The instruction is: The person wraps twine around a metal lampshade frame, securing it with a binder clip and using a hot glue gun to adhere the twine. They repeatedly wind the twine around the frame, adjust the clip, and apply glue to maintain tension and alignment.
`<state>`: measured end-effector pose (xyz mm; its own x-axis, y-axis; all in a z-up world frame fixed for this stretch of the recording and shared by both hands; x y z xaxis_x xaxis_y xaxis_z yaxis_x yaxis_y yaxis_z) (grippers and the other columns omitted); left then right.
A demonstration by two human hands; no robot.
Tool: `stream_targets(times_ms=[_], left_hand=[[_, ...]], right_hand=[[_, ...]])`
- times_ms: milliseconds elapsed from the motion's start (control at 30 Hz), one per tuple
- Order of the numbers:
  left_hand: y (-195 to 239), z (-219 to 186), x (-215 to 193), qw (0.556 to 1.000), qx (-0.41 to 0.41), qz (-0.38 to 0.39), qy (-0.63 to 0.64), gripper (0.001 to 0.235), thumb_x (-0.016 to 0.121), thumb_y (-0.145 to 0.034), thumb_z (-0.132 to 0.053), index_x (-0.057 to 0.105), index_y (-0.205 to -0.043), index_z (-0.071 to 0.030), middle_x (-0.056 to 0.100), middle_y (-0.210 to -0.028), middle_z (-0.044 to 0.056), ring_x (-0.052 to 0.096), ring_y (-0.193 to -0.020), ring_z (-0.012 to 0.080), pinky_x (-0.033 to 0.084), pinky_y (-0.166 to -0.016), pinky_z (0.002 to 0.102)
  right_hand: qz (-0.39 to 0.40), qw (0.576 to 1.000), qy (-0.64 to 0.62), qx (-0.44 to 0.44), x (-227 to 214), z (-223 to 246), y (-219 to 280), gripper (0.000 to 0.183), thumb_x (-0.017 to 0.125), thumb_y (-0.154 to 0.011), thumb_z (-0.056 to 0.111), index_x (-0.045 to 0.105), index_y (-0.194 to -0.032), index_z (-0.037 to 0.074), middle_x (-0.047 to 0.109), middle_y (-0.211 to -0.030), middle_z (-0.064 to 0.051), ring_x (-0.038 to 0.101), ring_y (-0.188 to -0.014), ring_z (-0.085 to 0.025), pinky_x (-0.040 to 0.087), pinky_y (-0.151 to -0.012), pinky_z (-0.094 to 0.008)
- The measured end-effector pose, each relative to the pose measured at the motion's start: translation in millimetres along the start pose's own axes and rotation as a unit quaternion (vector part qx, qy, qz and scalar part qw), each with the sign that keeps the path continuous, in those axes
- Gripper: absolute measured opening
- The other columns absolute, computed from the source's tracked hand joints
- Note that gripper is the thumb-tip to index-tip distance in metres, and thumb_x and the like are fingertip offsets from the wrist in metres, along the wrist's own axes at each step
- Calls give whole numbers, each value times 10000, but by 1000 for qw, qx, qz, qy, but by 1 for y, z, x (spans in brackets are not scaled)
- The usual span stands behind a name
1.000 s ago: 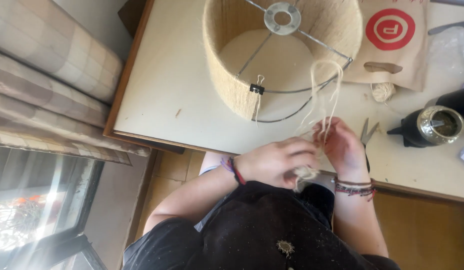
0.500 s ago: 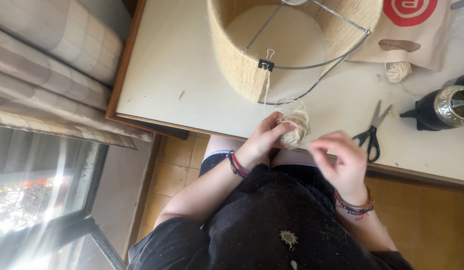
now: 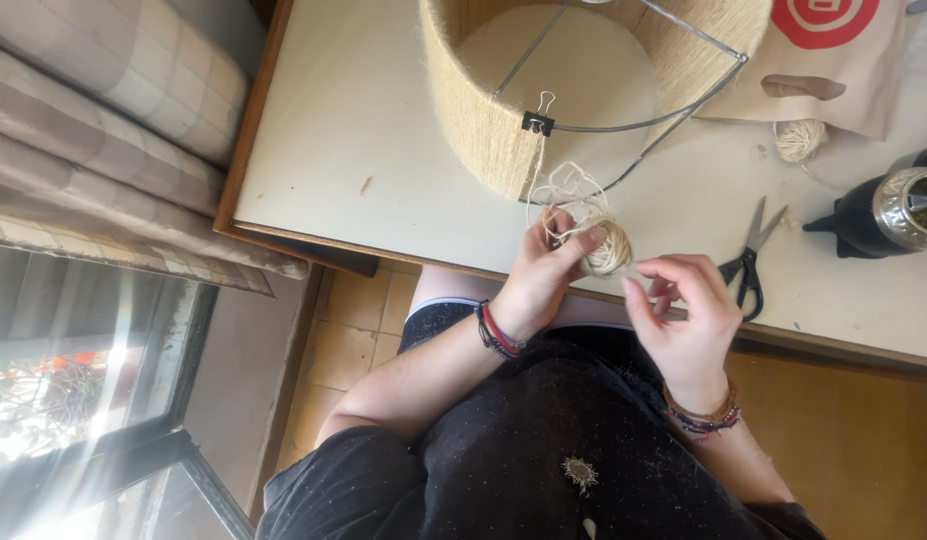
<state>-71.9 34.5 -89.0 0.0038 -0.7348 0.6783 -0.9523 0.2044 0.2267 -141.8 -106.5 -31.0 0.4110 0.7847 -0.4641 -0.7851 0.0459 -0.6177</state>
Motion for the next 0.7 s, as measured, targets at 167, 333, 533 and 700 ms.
stream_targets(times_ms=[167, 333, 533, 700], left_hand=[[-12, 32, -21, 989, 71, 46, -119, 402, 792, -897, -182, 446, -1069, -72, 462, -945, 6, 572, -894, 92, 574, -687, 233], [-7, 26, -23, 959, 118, 59, -252, 290, 739, -919, -187, 517, -1073, -82, 551, -858, 36, 614, -799, 121, 525, -631, 253], [2, 16, -7, 856, 197, 52, -476, 340, 682, -799, -108, 495, -1082, -128, 656, -864, 150, 716, -740, 366, 582, -612, 439], [0, 12, -1, 820, 165, 56, -546, 505, 604, -711, -9, 434, -1159, -169, 564, -1172, 126, 714, -852, 503, 624, -782, 572]], right_hand=[[14, 993, -49, 104, 1, -13, 1, 143, 798, -915, -72, 715, -1028, -44, 686, -929, -162, 637, -664, -232, 509, -486, -286], [42, 980, -66, 183, 0, -33, 3, 184, 769, -881, -94, 683, -1040, -59, 683, -909, -190, 639, -713, -221, 515, -517, -289], [57, 970, -22, 236, 8, -48, 6, 161, 745, -801, -59, 678, -933, 5, 650, -767, -146, 593, -616, -194, 474, -480, -303], [19, 988, 54, 146, 17, -47, 7, 182, 710, -740, -85, 665, -829, 68, 598, -667, -94, 573, -498, -200, 438, -428, -287]])
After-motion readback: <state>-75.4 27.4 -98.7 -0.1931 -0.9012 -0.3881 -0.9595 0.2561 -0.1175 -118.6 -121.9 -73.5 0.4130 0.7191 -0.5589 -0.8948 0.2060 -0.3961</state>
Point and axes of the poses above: each hand's wrist, its own y-axis away from the middle knuckle, its own x-axis out of the palm, z = x × y, the point moved 5 cm from there along -y, towards the middle knuckle
